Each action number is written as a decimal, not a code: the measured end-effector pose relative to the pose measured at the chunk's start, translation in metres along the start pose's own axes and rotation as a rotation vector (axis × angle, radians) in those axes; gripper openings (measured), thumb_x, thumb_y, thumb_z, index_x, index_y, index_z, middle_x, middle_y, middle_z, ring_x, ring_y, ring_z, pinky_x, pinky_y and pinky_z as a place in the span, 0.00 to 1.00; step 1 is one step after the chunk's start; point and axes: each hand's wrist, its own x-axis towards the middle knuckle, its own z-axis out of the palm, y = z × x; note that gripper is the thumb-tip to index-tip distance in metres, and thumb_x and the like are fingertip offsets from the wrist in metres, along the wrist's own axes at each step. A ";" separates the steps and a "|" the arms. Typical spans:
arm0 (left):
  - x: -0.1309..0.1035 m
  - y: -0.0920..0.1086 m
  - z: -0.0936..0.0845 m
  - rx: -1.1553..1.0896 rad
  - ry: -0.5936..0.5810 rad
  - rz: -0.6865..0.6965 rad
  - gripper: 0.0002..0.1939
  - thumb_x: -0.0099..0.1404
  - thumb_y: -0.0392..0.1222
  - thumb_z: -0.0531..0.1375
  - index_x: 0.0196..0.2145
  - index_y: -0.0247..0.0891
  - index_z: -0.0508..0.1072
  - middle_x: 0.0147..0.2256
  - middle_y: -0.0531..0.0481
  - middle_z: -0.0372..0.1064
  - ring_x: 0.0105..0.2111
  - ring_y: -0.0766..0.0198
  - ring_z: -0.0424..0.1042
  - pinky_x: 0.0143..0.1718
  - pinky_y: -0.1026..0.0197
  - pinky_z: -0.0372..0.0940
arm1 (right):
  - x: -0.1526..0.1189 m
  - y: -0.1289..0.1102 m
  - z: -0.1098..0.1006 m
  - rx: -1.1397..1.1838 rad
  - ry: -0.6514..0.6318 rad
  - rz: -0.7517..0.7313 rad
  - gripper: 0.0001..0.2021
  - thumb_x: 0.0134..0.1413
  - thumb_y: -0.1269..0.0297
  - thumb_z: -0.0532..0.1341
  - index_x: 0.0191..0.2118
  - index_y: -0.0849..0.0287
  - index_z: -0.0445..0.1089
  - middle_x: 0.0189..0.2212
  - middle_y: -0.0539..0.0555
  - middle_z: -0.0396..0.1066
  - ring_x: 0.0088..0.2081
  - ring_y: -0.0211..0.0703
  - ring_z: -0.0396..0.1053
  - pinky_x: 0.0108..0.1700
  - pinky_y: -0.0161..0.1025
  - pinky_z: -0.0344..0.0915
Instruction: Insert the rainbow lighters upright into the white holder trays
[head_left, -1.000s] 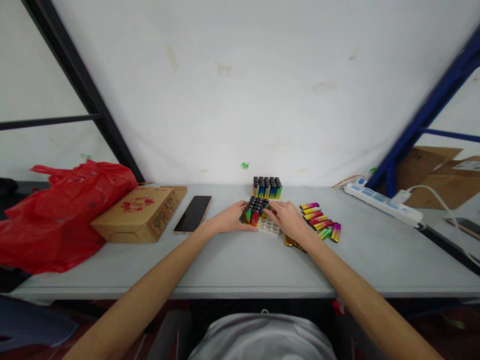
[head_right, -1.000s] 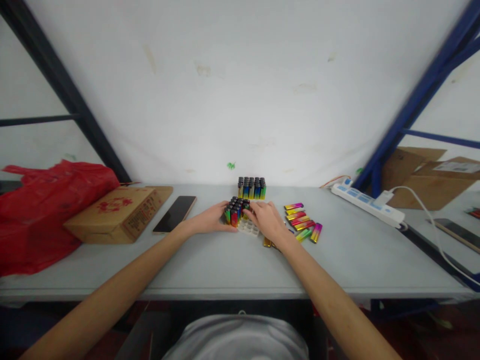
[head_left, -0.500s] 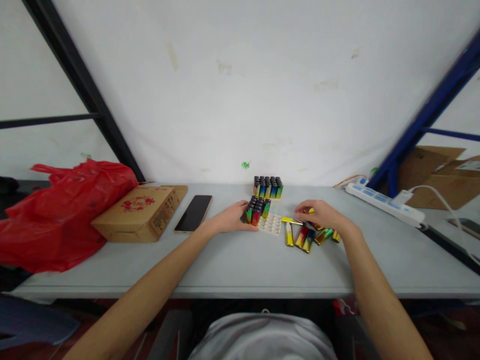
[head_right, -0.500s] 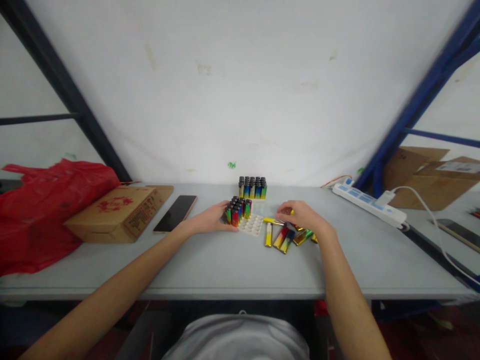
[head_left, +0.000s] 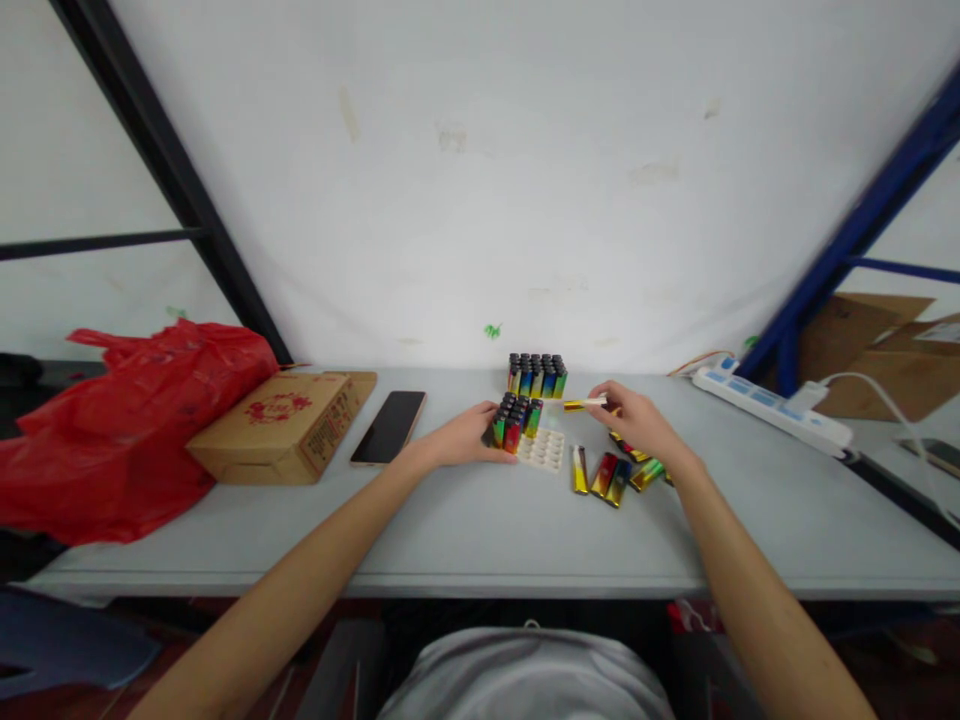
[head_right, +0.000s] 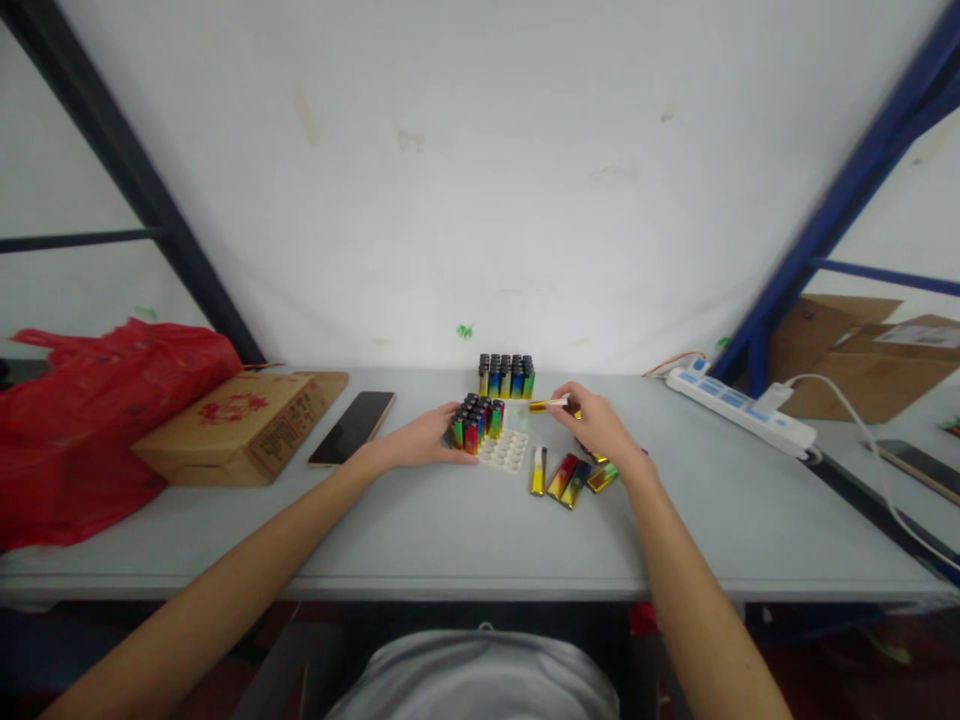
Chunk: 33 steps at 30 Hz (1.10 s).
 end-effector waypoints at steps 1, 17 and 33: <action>0.000 0.000 0.000 0.001 0.000 0.006 0.41 0.56 0.64 0.70 0.59 0.36 0.71 0.58 0.38 0.69 0.58 0.43 0.69 0.64 0.48 0.61 | 0.002 -0.002 0.003 0.090 0.046 0.003 0.18 0.60 0.47 0.62 0.44 0.57 0.72 0.29 0.51 0.73 0.31 0.44 0.69 0.37 0.40 0.64; 0.001 -0.007 0.003 -0.002 0.025 0.041 0.39 0.56 0.64 0.70 0.58 0.37 0.72 0.58 0.39 0.69 0.57 0.44 0.69 0.64 0.48 0.61 | -0.003 -0.042 0.042 1.023 -0.049 0.154 0.20 0.59 0.42 0.65 0.43 0.52 0.63 0.23 0.43 0.61 0.22 0.34 0.58 0.22 0.32 0.53; 0.000 -0.003 0.002 0.006 0.010 0.018 0.42 0.56 0.64 0.70 0.61 0.37 0.70 0.59 0.38 0.68 0.59 0.44 0.68 0.65 0.49 0.60 | -0.005 -0.050 0.060 0.957 -0.127 0.212 0.20 0.60 0.39 0.60 0.38 0.52 0.60 0.21 0.42 0.57 0.19 0.33 0.48 0.20 0.32 0.42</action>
